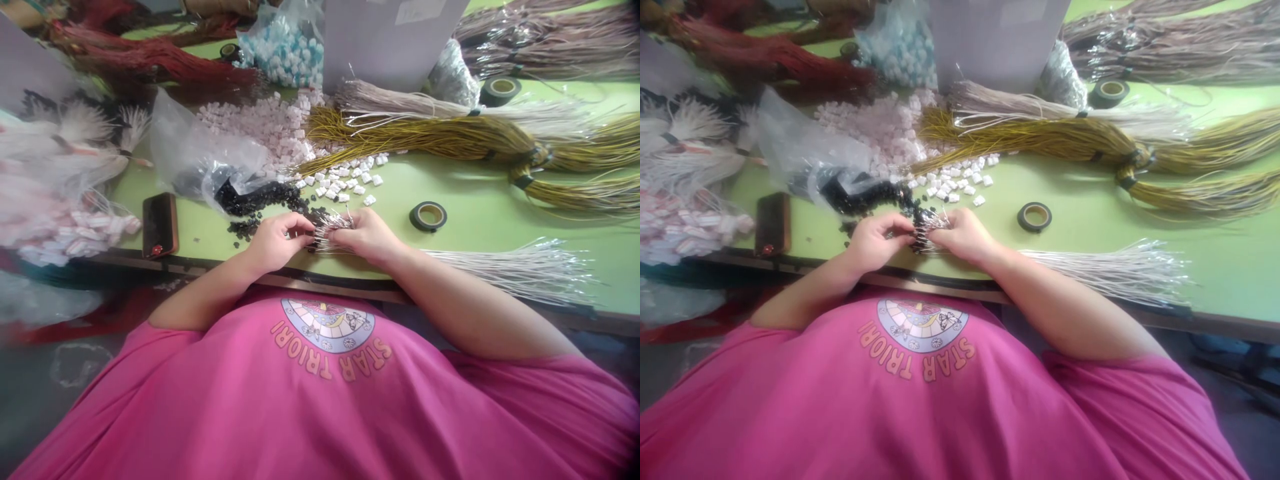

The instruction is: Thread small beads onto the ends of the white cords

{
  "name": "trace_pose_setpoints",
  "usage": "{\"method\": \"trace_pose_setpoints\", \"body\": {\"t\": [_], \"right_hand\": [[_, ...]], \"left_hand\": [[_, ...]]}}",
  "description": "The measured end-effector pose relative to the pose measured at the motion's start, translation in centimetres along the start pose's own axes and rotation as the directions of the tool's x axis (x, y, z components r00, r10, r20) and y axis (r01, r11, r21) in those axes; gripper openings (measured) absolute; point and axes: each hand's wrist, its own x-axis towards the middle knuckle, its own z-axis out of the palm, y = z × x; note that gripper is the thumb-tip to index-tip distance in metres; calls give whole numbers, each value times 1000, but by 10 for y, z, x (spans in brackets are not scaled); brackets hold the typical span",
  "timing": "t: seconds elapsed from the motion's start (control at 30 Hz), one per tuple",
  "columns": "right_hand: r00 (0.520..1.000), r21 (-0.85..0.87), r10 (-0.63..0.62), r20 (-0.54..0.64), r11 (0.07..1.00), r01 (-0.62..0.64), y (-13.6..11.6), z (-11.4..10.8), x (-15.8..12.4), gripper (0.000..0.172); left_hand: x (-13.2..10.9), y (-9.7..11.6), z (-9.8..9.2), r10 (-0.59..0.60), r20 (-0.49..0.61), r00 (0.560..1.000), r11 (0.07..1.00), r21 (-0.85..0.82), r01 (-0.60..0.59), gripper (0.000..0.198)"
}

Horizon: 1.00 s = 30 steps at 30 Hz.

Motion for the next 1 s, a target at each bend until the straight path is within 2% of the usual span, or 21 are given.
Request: {"method": "trace_pose_setpoints", "body": {"t": [0.2,0.47,0.6,0.83,1.0], "right_hand": [[999,-70,-17,-33,997,15,0,1,1,17],[999,-124,-13,-52,992,7,-1,3,1,15],[999,-106,5,-43,994,-9,-2,2,1,18],[1000,-62,16,14,998,-15,-4,1,0,20],[999,-12,33,25,999,-33,-3,2,0,22]], "left_hand": [[1,-7,6,-76,1,997,989,-131,75,23],[2,-4,7,-106,-5,994,984,-147,104,16],[3,-6,11,-116,8,993,982,-150,116,15],[3,-9,17,-195,42,980,947,-252,199,21],[3,-9,23,-143,60,988,956,-249,153,13]]}}
